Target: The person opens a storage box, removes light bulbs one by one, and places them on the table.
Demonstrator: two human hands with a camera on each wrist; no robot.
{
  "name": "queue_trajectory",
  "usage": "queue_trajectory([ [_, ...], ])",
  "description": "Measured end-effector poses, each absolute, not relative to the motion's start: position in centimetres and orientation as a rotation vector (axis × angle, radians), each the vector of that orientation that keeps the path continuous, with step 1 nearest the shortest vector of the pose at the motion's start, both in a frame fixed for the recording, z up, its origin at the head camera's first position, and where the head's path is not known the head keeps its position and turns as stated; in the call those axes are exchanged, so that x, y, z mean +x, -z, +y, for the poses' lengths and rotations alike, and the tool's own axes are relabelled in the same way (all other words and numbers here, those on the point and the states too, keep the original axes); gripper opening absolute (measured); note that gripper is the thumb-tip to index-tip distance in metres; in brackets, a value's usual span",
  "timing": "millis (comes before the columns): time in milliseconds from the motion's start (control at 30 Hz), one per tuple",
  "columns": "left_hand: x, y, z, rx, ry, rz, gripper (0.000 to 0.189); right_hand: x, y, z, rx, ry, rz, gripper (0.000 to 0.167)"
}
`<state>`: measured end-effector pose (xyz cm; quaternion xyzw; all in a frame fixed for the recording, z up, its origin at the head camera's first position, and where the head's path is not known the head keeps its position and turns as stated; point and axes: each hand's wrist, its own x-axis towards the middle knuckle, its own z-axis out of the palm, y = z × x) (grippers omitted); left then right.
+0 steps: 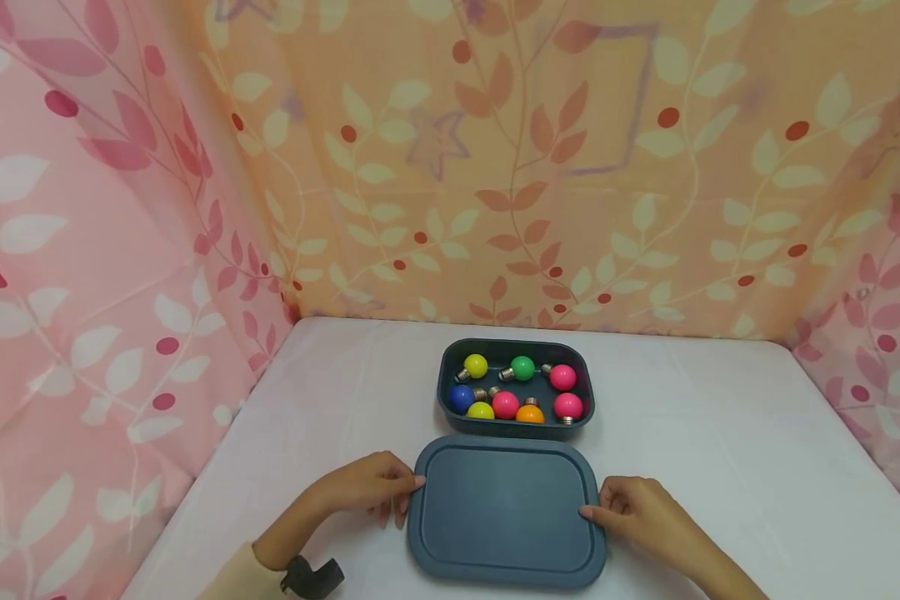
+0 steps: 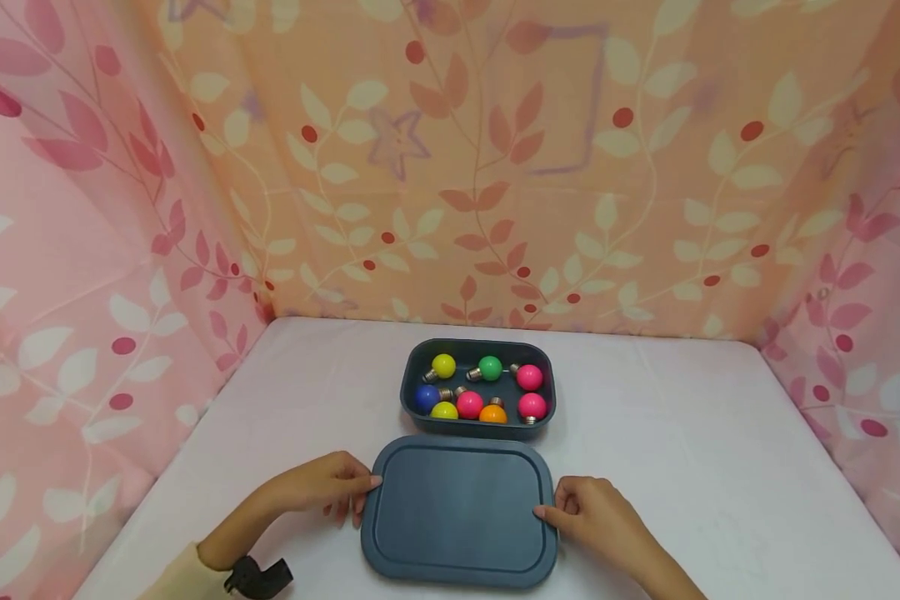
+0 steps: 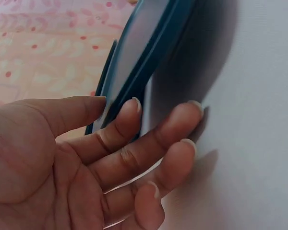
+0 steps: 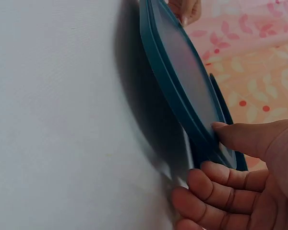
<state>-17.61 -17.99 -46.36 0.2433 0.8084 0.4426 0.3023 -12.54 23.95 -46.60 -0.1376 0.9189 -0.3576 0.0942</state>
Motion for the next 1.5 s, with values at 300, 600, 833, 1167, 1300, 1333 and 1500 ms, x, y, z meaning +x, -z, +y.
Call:
queue_trajectory([
  [300,-18.3,46.8,-17.7,0.652,-1.146,2.133,0.050,-12.8,47.1,24.0,-0.436,1.030,2.720,0.035],
  [600,-19.1,47.5,-17.2,0.620,-1.103,2.152,0.049,-13.7,46.9,24.2,-0.400,0.972,2.683,0.034],
  [833,-19.5,48.1,-17.1,0.609,-1.064,2.195,0.047,-14.1,47.1,24.2,-0.381,0.941,2.699,0.034],
  [1167,-19.4,47.4,-16.8,0.606,-1.031,2.216,0.043,-14.3,47.2,24.1,-0.368,0.866,2.735,0.036],
  [1300,-19.3,47.3,-16.7,0.604,-1.001,2.246,0.043,-14.3,47.1,24.0,-0.362,0.837,2.748,0.036],
  [1333,-19.3,47.3,-16.7,0.601,-0.990,2.256,0.043,-14.3,47.0,23.9,-0.361,0.827,2.753,0.037],
  [1500,-19.4,47.4,-16.5,0.597,-0.964,2.264,0.044,-14.3,47.1,23.8,-0.369,0.792,2.773,0.038],
])
